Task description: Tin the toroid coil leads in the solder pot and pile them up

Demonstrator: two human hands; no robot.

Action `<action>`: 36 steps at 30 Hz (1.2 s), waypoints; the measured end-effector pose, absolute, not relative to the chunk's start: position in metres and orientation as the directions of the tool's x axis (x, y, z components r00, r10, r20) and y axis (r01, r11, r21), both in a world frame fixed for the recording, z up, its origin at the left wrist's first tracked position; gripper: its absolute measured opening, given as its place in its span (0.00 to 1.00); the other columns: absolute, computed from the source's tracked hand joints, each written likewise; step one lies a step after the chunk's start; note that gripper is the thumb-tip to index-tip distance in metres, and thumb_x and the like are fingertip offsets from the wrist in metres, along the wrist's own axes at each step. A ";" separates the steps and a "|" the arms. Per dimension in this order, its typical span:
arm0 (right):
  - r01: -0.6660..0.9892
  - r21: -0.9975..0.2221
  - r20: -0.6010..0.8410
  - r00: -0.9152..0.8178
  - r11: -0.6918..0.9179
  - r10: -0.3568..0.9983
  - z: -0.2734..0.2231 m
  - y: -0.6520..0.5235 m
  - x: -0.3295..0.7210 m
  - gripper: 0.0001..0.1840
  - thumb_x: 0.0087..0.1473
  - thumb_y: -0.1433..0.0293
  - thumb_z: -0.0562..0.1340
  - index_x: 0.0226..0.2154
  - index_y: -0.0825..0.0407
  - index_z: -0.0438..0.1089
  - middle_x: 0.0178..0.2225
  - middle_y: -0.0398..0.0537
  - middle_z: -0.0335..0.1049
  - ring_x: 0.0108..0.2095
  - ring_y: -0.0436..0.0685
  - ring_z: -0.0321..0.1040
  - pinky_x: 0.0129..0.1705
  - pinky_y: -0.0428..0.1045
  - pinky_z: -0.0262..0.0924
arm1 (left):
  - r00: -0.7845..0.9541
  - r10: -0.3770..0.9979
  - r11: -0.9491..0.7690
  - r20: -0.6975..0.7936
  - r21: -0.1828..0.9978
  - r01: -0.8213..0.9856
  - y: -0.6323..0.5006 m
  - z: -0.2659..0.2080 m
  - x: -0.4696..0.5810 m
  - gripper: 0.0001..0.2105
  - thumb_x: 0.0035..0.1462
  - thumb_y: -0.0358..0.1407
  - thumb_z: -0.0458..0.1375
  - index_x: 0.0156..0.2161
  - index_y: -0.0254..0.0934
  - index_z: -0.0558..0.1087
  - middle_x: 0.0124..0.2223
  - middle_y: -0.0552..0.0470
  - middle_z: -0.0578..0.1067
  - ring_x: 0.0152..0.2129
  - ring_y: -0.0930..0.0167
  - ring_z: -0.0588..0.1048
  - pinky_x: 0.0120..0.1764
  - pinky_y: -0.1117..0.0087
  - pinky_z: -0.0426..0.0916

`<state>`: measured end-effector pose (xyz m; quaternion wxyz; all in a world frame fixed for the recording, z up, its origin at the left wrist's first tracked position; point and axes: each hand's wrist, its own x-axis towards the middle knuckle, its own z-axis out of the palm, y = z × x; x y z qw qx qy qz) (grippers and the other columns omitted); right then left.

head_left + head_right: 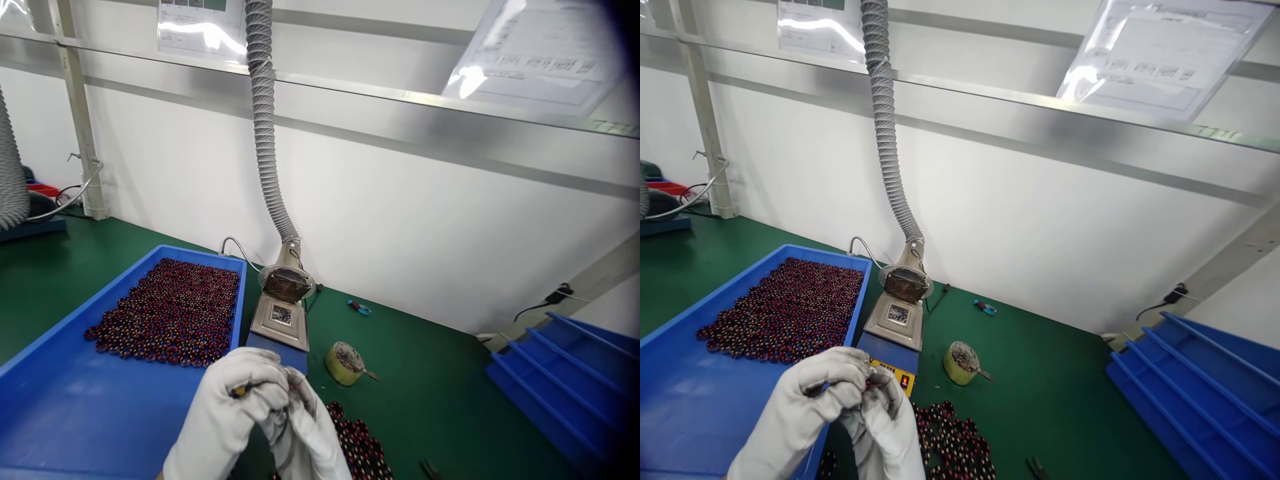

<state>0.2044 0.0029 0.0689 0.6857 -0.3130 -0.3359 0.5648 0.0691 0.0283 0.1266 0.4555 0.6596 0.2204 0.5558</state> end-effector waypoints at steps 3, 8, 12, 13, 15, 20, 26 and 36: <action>-0.567 -0.810 0.096 0.130 0.153 0.987 0.069 0.002 0.208 0.16 0.34 0.65 0.72 0.31 0.50 0.74 0.31 0.50 0.76 0.34 0.60 0.73 0.41 0.57 0.66 | 0.130 0.894 -0.383 0.429 0.882 -0.273 0.030 0.127 0.066 0.05 0.47 0.30 0.57 0.26 0.38 0.75 0.31 0.51 0.78 0.32 0.68 0.75 0.36 0.72 0.70; -0.550 -0.812 0.078 0.226 0.194 0.971 0.059 0.013 0.206 0.15 0.33 0.65 0.72 0.29 0.49 0.74 0.29 0.49 0.76 0.32 0.59 0.72 0.39 0.55 0.67 | 0.320 0.895 -0.257 0.311 0.945 -0.200 0.029 0.131 0.069 0.10 0.43 0.29 0.59 0.34 0.38 0.76 0.35 0.50 0.78 0.30 0.68 0.75 0.33 0.71 0.71; -0.667 -0.740 0.008 0.123 0.089 0.992 0.066 0.012 0.199 0.18 0.25 0.66 0.74 0.25 0.49 0.74 0.27 0.46 0.76 0.29 0.58 0.71 0.35 0.55 0.68 | 0.291 0.837 -0.428 0.464 0.886 -0.181 0.030 0.129 0.073 0.07 0.44 0.27 0.58 0.25 0.40 0.77 0.30 0.53 0.79 0.34 0.69 0.74 0.41 0.72 0.68; -0.690 -0.722 -0.009 0.091 0.057 0.996 0.072 0.008 0.198 0.18 0.27 0.65 0.74 0.27 0.49 0.74 0.28 0.47 0.76 0.29 0.58 0.72 0.35 0.55 0.68 | 0.248 0.842 -0.438 0.478 0.876 -0.201 0.031 0.129 0.072 0.07 0.44 0.27 0.58 0.25 0.41 0.77 0.29 0.55 0.78 0.34 0.69 0.74 0.40 0.73 0.68; -0.745 -0.667 -0.040 0.041 0.004 0.998 0.088 -0.004 0.195 0.17 0.34 0.63 0.71 0.31 0.48 0.74 0.31 0.48 0.76 0.29 0.56 0.72 0.36 0.54 0.67 | 0.156 0.876 -0.419 0.457 0.880 -0.224 0.031 0.129 0.067 0.06 0.47 0.29 0.58 0.25 0.41 0.76 0.30 0.55 0.78 0.35 0.70 0.74 0.40 0.73 0.69; -0.877 -0.466 -0.064 -0.099 -0.117 0.993 0.116 -0.023 0.190 0.11 0.42 0.65 0.68 0.32 0.48 0.74 0.34 0.45 0.76 0.34 0.50 0.72 0.40 0.47 0.65 | 0.291 0.828 -0.499 0.479 0.867 -0.007 0.026 0.130 0.062 0.16 0.41 0.26 0.61 0.38 0.44 0.75 0.45 0.53 0.75 0.43 0.65 0.71 0.47 0.66 0.66; -0.727 -0.686 -0.006 -0.009 -0.011 1.000 0.108 -0.021 0.193 0.13 0.44 0.56 0.64 0.31 0.47 0.74 0.36 0.49 0.74 0.43 0.60 0.69 0.40 0.55 0.67 | 0.448 0.657 -0.704 0.606 0.706 0.077 0.019 0.130 0.072 0.23 0.45 0.23 0.59 0.46 0.47 0.68 0.43 0.56 0.74 0.42 0.71 0.70 0.47 0.68 0.64; -0.499 -0.856 0.125 0.049 0.133 0.991 0.094 -0.013 0.200 0.14 0.45 0.56 0.63 0.32 0.47 0.72 0.29 0.46 0.74 0.34 0.58 0.71 0.39 0.56 0.66 | 0.339 0.825 -0.360 0.451 0.883 -0.300 0.029 0.126 0.069 0.06 0.45 0.27 0.59 0.23 0.39 0.76 0.24 0.55 0.77 0.29 0.69 0.74 0.40 0.70 0.66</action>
